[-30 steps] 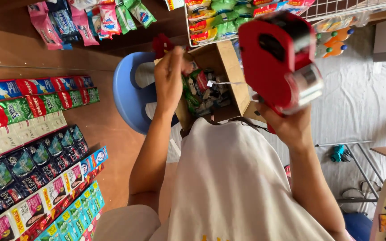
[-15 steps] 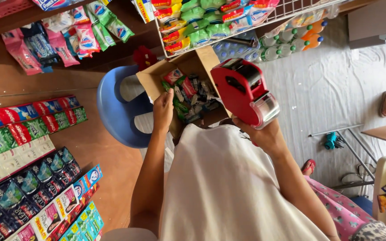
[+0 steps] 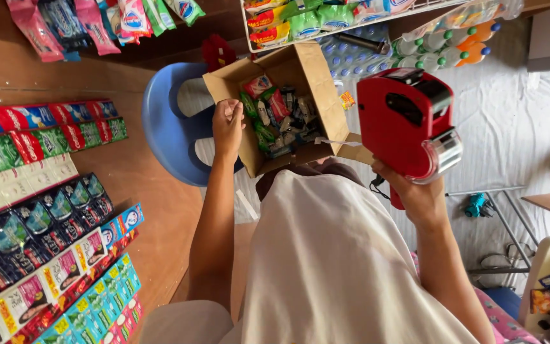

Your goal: Labeling detergent and soap sachets using a price labeler and sorting them into a box.

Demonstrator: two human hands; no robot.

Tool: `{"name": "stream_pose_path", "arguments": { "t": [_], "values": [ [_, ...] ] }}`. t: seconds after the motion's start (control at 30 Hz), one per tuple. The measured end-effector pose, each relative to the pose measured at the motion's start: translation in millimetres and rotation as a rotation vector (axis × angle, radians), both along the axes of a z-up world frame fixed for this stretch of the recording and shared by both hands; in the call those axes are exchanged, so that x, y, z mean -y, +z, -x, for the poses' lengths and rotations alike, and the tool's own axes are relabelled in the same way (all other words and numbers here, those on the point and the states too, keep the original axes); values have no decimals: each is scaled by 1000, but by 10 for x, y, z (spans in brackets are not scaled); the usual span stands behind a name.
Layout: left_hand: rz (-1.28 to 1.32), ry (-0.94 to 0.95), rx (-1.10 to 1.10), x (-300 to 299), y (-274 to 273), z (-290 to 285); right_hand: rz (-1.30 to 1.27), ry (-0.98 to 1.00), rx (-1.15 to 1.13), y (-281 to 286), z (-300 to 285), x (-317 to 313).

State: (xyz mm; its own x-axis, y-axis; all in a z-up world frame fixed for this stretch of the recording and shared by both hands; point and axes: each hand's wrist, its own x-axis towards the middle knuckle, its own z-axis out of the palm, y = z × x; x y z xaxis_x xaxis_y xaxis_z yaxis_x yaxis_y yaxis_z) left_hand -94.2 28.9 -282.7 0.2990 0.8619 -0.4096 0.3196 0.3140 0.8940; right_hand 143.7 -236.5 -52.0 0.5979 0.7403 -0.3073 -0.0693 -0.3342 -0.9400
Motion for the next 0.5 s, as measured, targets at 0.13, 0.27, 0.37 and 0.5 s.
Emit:
{"name": "stream_pose_path", "arguments": {
  "t": [0.13,0.27,0.37,0.5],
  "values": [
    [93,25,-74,164,-239,-117,19,-5,-20,8,-128,42],
    [97,38,-8,379,-1133,-241,65,11,1,-180,-225,178],
    [162,49,-38,483,-2233,-428,143,32,51,-357,-238,256],
    [-8,-24,-279,569,-3373,-722,147,45,44,-463,-212,273]
  ]
}}
